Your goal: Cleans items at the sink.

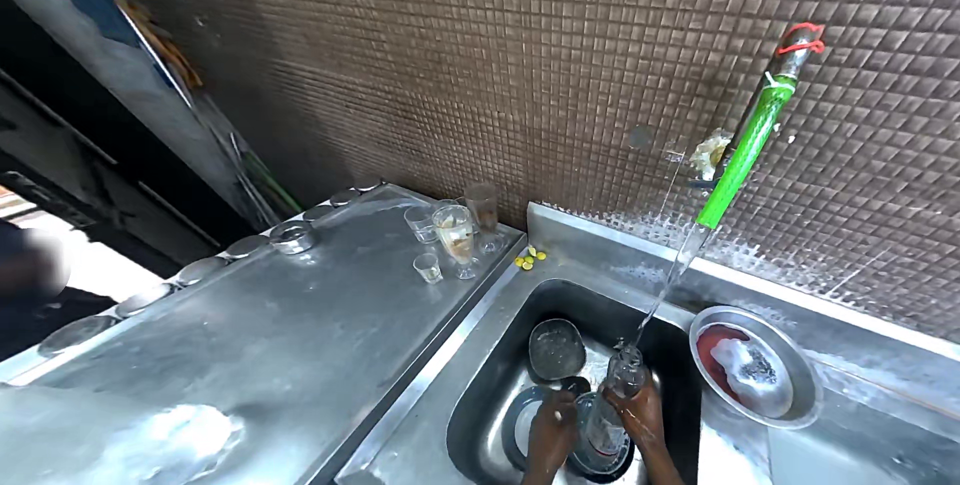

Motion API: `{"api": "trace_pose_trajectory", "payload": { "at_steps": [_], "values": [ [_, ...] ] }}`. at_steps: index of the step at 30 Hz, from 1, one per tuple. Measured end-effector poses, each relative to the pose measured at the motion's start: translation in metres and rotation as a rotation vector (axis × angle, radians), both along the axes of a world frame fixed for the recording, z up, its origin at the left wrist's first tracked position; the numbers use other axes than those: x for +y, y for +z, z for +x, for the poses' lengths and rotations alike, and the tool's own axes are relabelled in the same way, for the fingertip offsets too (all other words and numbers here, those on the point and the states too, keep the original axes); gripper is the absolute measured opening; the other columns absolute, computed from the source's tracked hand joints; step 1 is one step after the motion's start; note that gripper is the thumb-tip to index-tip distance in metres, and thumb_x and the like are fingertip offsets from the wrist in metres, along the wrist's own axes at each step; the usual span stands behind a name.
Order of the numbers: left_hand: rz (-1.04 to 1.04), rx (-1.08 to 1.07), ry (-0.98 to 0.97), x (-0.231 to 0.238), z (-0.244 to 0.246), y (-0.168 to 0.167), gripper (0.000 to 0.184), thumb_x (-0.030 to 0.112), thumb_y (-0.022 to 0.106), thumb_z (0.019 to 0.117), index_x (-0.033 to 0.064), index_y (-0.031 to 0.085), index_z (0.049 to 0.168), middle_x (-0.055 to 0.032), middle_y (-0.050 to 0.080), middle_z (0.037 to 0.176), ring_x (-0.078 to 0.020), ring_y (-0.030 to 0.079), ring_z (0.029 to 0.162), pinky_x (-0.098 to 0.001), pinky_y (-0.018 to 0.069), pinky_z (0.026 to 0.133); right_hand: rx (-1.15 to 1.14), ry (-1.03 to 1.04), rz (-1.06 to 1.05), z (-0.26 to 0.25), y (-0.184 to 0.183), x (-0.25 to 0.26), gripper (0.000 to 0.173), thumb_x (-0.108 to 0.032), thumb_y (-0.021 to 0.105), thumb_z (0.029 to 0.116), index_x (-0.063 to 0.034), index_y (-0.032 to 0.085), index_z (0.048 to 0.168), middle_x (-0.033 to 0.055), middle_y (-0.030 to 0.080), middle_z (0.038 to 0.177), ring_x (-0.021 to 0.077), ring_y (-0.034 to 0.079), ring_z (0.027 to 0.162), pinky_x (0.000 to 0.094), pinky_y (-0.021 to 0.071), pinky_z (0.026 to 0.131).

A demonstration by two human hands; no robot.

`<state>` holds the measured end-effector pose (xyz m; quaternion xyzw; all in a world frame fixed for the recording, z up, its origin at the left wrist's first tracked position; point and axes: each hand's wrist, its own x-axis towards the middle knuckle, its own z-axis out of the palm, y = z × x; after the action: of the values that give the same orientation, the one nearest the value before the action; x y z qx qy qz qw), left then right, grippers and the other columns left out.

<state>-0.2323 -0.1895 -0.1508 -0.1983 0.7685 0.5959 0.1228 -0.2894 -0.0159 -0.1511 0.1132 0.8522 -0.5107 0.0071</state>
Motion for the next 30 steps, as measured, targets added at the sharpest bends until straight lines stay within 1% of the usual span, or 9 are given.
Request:
{"api": "trace_pose_trajectory", "payload": {
  "at_steps": [3, 5, 7, 8, 11, 14, 17, 22, 30],
  "values": [
    [0.139, -0.219, 0.087, -0.009, 0.037, 0.004, 0.056, 0.034, 0.057, 0.1058, 0.0007, 0.042, 0.148, -0.0264, 0.060, 0.130, -0.0321, 0.070, 0.085, -0.0474, 0.0586, 0.073, 0.114, -0.057, -0.169, 0.017, 0.019, -0.008, 0.093, -0.030, 0.092, 0.0657, 0.0066, 0.050, 0.139, 0.0180, 0.069, 0.122, 0.0203, 0.067, 0.113, 0.0371, 0.0529, 0.102],
    [0.313, -0.323, 0.154, -0.017, 0.052, 0.007, 0.057, 0.043, 0.046, 0.1088, 0.0063, 0.039, 0.151, -0.0229, 0.062, 0.123, -0.0264, 0.064, 0.080, -0.0412, 0.0531, 0.068, 0.235, -0.086, -0.399, 0.028, 0.038, -0.014, 0.086, -0.020, 0.090, 0.0676, 0.0107, 0.049, 0.137, 0.0186, 0.068, 0.120, 0.0177, 0.068, 0.109, 0.0318, 0.0561, 0.098],
    [0.550, -0.318, 0.245, -0.023, 0.060, 0.007, 0.054, 0.052, 0.028, 0.1104, 0.0128, 0.051, 0.139, -0.0126, 0.070, 0.092, -0.0145, 0.057, 0.057, -0.0283, 0.0454, 0.049, 0.293, -0.097, -0.647, 0.035, 0.057, -0.022, 0.072, -0.011, 0.084, 0.0723, 0.0121, 0.049, 0.131, 0.0161, 0.069, 0.111, 0.0164, 0.070, 0.100, 0.0308, 0.0600, 0.089],
    [0.698, -0.262, 0.295, -0.026, 0.064, 0.010, 0.058, 0.057, 0.021, 0.1093, 0.0124, 0.055, 0.122, -0.0091, 0.067, 0.077, -0.0125, 0.055, 0.050, -0.0257, 0.0450, 0.043, 0.279, -0.086, -0.746, 0.038, 0.067, -0.026, 0.065, -0.008, 0.080, 0.0755, 0.0117, 0.049, 0.130, 0.0150, 0.070, 0.108, 0.0160, 0.070, 0.097, 0.0308, 0.0602, 0.087],
    [0.915, -0.097, 0.359, -0.034, 0.067, 0.027, 0.058, 0.053, 0.019, 0.1100, 0.0121, 0.059, 0.107, -0.0058, 0.065, 0.071, -0.0114, 0.055, 0.048, -0.0246, 0.0465, 0.042, 0.246, 0.015, -0.913, 0.043, 0.089, -0.035, 0.059, -0.009, 0.073, 0.0829, 0.0101, 0.046, 0.131, 0.0132, 0.071, 0.107, 0.0166, 0.071, 0.098, 0.0319, 0.0600, 0.088],
    [0.856, -0.045, 0.304, -0.045, 0.073, 0.039, 0.052, 0.046, 0.020, 0.1118, 0.0114, 0.059, 0.112, -0.0065, 0.069, 0.078, -0.0107, 0.059, 0.051, -0.0228, 0.0478, 0.043, 0.313, 0.011, -0.985, 0.030, 0.099, -0.038, 0.084, -0.019, 0.077, 0.0829, 0.0066, 0.030, 0.147, 0.0236, 0.066, 0.122, 0.0311, 0.070, 0.108, 0.0438, 0.0609, 0.092],
    [0.791, -0.011, 0.294, -0.057, 0.084, 0.046, 0.052, 0.045, 0.021, 0.1121, 0.0101, 0.059, 0.117, -0.0072, 0.070, 0.082, -0.0104, 0.060, 0.052, -0.0226, 0.0489, 0.044, 0.397, -0.024, -0.902, 0.018, 0.102, -0.043, 0.086, -0.018, 0.076, 0.0826, -0.0018, 0.031, 0.154, 0.0220, 0.065, 0.125, 0.0320, 0.070, 0.106, 0.0453, 0.0618, 0.088],
    [0.644, 0.018, 0.260, -0.089, 0.095, 0.050, 0.044, 0.040, 0.028, 0.1123, 0.0093, 0.057, 0.123, -0.0083, 0.068, 0.079, -0.0118, 0.058, 0.050, -0.0238, 0.0489, 0.043, 0.271, 0.100, -0.648, 0.003, 0.112, -0.026, 0.016, 0.001, 0.058, 0.0985, 0.0068, 0.067, 0.110, 0.0163, 0.072, 0.098, 0.0242, 0.073, 0.087, 0.0381, 0.0634, 0.080],
    [0.375, 0.039, 0.486, -0.132, 0.106, 0.053, 0.047, 0.044, 0.030, 0.1118, 0.0120, 0.055, 0.135, -0.0043, 0.064, 0.091, -0.0091, 0.052, 0.059, -0.0246, 0.0421, 0.049, 0.077, 0.462, -0.681, 0.025, 0.078, -0.041, 0.041, -0.006, 0.035, 0.0960, 0.0071, 0.068, 0.117, 0.0158, 0.072, 0.117, 0.0204, 0.069, 0.109, 0.0357, 0.0555, 0.097]
  ]
}}
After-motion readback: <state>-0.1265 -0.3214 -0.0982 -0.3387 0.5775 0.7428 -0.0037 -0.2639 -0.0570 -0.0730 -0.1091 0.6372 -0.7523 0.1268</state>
